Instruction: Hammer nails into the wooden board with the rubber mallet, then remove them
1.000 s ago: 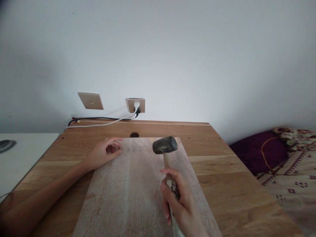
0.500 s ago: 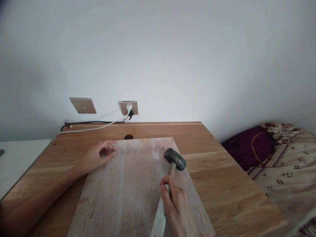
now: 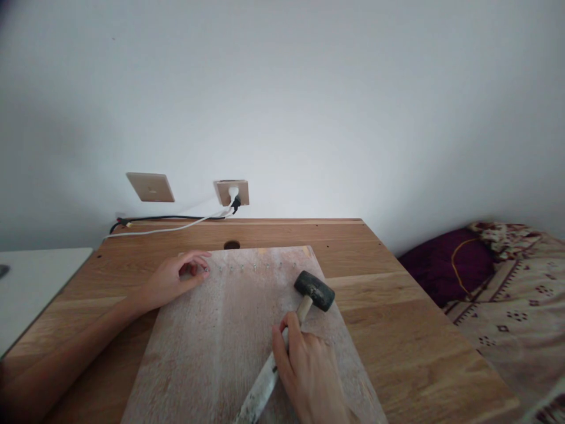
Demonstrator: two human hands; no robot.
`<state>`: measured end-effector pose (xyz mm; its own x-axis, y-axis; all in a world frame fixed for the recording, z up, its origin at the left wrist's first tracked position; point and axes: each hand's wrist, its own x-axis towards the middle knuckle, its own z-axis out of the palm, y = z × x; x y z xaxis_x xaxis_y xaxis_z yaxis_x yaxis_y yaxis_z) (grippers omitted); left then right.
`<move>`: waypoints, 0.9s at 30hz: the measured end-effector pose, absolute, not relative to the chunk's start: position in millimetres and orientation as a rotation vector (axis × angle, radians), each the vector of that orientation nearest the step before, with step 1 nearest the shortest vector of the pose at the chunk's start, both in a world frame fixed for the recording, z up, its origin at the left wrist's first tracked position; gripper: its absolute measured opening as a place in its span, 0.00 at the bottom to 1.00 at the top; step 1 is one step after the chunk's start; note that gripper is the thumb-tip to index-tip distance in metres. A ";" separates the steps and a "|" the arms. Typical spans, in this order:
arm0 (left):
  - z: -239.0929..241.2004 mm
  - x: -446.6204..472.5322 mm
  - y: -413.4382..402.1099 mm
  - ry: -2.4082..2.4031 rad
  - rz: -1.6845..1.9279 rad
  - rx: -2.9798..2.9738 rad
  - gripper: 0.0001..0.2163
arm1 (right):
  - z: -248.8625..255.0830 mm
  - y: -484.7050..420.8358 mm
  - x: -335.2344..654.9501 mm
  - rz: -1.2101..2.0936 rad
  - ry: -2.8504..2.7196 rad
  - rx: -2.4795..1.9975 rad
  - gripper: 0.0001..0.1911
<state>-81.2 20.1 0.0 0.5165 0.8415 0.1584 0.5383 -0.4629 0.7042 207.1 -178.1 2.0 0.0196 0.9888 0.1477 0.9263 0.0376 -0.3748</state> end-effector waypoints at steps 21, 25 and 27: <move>15.0 -165.6 12.6 1.069 -0.088 2.508 0.61 | -26.4 -242.6 270.8 -0.442 -2.130 -1.720 0.20; 15.6 -146.7 17.3 1.004 -0.087 2.506 0.60 | -40.1 -251.2 294.9 -0.473 -2.044 -1.873 0.24; 13.4 -133.9 18.7 0.964 -0.073 2.490 0.60 | -40.0 -254.8 311.9 -0.485 -1.983 -1.960 0.25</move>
